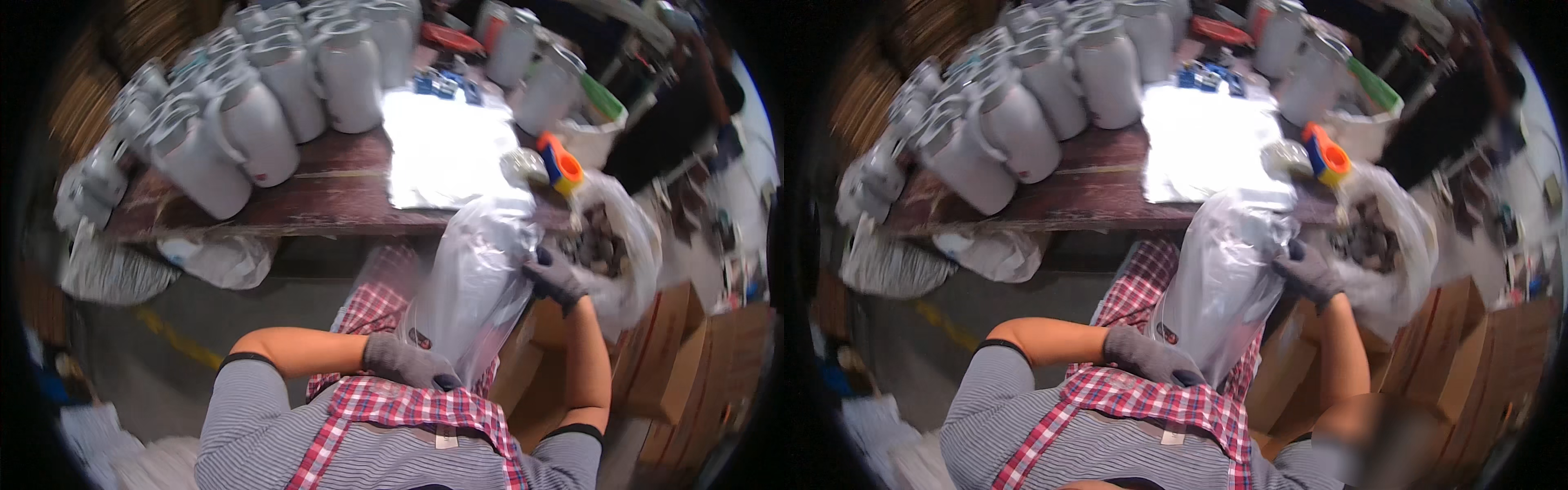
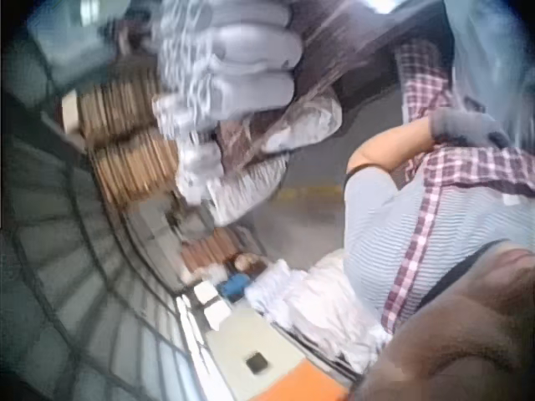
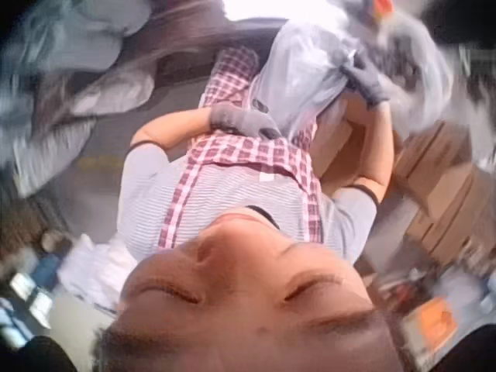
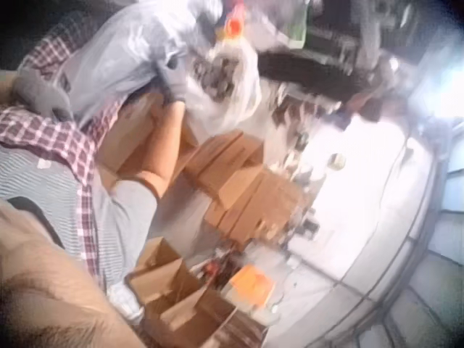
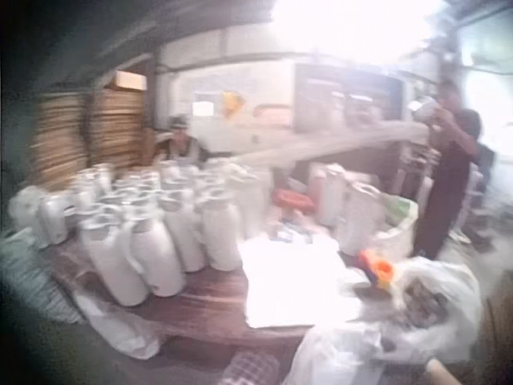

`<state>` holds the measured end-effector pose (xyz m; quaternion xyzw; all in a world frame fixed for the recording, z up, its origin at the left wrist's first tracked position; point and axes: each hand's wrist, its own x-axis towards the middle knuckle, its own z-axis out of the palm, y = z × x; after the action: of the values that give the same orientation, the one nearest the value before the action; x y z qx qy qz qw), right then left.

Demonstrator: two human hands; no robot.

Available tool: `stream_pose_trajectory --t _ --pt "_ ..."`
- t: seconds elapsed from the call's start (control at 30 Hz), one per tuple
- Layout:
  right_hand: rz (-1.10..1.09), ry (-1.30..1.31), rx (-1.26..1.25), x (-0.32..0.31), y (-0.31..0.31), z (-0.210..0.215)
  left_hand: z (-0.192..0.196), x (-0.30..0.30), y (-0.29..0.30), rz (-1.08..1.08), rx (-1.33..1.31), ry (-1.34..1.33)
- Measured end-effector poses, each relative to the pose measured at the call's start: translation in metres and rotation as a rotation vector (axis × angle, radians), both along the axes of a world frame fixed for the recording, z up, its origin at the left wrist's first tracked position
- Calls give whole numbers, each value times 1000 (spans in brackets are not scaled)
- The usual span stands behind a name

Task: The person assembles white electric kettles by attaching lids and placing them into cardboard boxes. The person handles each kettle one at a time, secures the lid, and packs the finished unit into a box on the table.

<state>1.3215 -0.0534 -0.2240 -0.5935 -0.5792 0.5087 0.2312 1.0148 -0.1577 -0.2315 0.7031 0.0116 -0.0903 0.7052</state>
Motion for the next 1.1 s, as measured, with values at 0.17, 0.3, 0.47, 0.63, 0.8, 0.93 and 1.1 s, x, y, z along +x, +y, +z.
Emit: stream_pose_trajectory --t 0.17,0.3,0.47,0.63,0.8,0.93,1.1 --pt "-500 33 320 87 -128 64 34 -36 48 382 302 -35" --pt "-870 -194 -105 144 -234 69 46 -89 87 1147 236 133" --pt "-1070 -432 -376 225 -307 -120 54 -112 143 1435 783 160" --pt "-1369 -502 -359 215 -280 -368 53 -242 183 1705 1411 325" --pt "-1609 -269 -661 174 -250 -589 124 -234 240 1985 1362 247" --pt "-1567 -91 -599 155 -203 -575 142 -262 198 2130 1330 329" --pt "-788 -232 -868 191 -215 -496 132 -292 196 2185 1254 322"
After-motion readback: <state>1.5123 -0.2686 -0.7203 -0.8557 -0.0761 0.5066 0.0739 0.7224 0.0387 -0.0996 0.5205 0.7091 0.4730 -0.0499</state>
